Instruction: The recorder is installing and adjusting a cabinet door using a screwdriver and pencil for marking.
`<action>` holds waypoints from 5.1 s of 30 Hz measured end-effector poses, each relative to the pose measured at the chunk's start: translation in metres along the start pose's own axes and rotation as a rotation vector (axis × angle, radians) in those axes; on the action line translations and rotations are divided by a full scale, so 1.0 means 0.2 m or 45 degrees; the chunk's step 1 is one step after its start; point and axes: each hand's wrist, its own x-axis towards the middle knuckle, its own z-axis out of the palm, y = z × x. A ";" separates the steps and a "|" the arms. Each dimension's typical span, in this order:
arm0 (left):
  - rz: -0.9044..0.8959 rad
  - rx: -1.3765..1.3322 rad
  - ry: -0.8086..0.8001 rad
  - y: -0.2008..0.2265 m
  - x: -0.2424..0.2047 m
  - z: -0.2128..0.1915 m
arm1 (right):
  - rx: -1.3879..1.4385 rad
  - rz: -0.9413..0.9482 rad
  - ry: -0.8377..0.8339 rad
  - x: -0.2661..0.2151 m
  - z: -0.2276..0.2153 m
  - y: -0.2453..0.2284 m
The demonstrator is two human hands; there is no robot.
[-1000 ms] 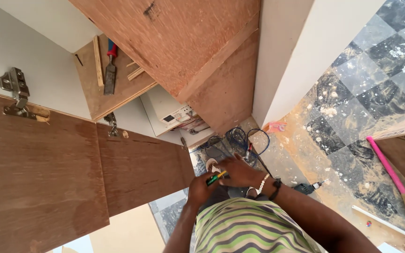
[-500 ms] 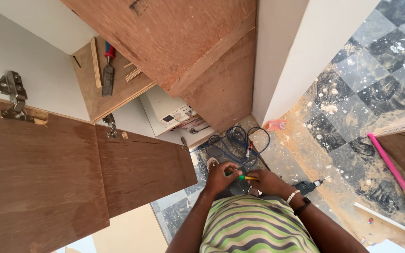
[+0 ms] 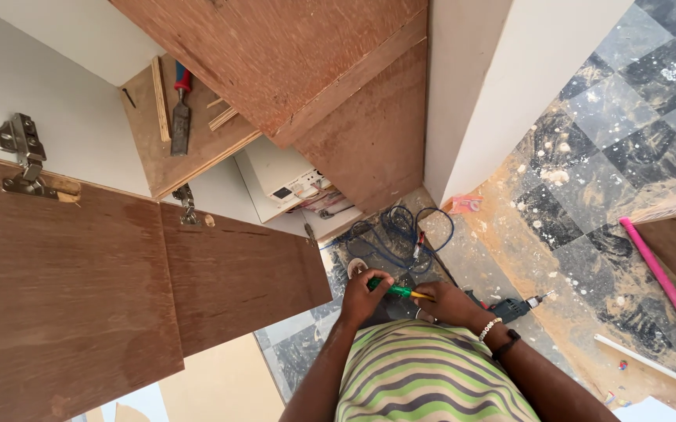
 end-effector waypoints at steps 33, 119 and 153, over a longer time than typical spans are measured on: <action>0.192 -0.136 0.231 0.32 0.10 -0.14 | 0.042 -0.158 0.442 0.06 -0.16 -0.22; 0.394 0.298 0.711 0.81 0.65 -0.72 | 0.135 -0.139 0.381 0.09 -0.20 -0.10; 0.243 -0.203 0.868 0.47 1.11 -0.85 | 0.166 -0.022 0.436 -0.03 -0.22 -0.02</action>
